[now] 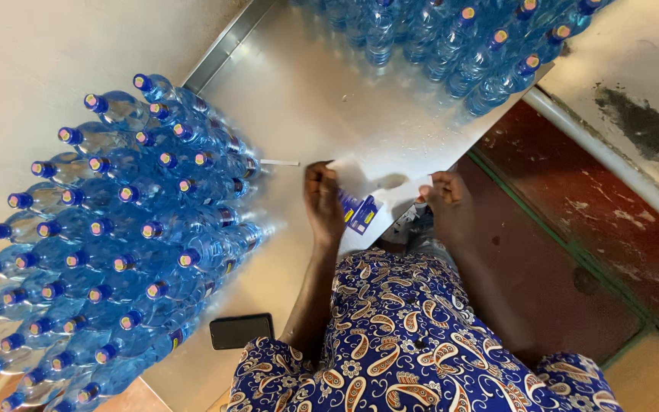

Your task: The person repeatedly picks up plastic water bottles from a metal table, applies a small rectangular label to each bottle, and places the labeled bottles into a growing stack on the left. The person handles the bottles and labels by hand without using tools.

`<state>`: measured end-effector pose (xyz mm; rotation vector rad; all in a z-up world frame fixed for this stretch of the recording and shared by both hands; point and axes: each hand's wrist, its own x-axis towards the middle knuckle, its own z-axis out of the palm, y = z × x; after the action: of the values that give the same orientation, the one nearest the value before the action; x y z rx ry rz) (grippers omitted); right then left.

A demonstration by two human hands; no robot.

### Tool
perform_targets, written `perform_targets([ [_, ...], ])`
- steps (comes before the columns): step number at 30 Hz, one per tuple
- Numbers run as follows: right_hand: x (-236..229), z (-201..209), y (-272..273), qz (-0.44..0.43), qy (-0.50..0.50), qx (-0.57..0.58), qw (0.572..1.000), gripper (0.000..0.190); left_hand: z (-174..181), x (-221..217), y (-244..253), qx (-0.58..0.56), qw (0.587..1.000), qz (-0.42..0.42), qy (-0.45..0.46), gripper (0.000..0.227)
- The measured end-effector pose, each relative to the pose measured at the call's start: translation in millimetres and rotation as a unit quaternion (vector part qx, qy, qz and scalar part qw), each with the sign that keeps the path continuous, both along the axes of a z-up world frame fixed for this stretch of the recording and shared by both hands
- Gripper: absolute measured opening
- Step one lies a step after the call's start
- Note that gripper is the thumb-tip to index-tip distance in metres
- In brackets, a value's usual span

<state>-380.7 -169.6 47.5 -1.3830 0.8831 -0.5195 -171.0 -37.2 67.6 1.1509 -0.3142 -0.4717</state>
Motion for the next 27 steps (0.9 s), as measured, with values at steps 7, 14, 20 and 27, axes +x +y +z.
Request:
perform_targets([
  [7,-2.4,37.9,20.5,0.025,0.123,-0.082,0.989,0.059,17.2,5.8,-3.7,0.235,0.961,-0.124,-0.072,0.008],
  [14,29.0,91.7,14.8,0.072,-0.015,-0.074,0.995,0.024,11.4,-26.2,-14.8,0.110,0.942,-0.126,-0.290,0.013],
  [20,39.6,94.2,20.6,0.048,-0.064,-0.076,0.994,0.020,56.6,-23.8,-1.5,0.090,0.941,-0.114,-0.307,0.008],
  [27,39.6,81.0,16.2,0.057,-0.097,-0.132,0.985,0.020,60.0,-21.5,1.5,0.070,0.972,-0.203,-0.095,0.015],
])
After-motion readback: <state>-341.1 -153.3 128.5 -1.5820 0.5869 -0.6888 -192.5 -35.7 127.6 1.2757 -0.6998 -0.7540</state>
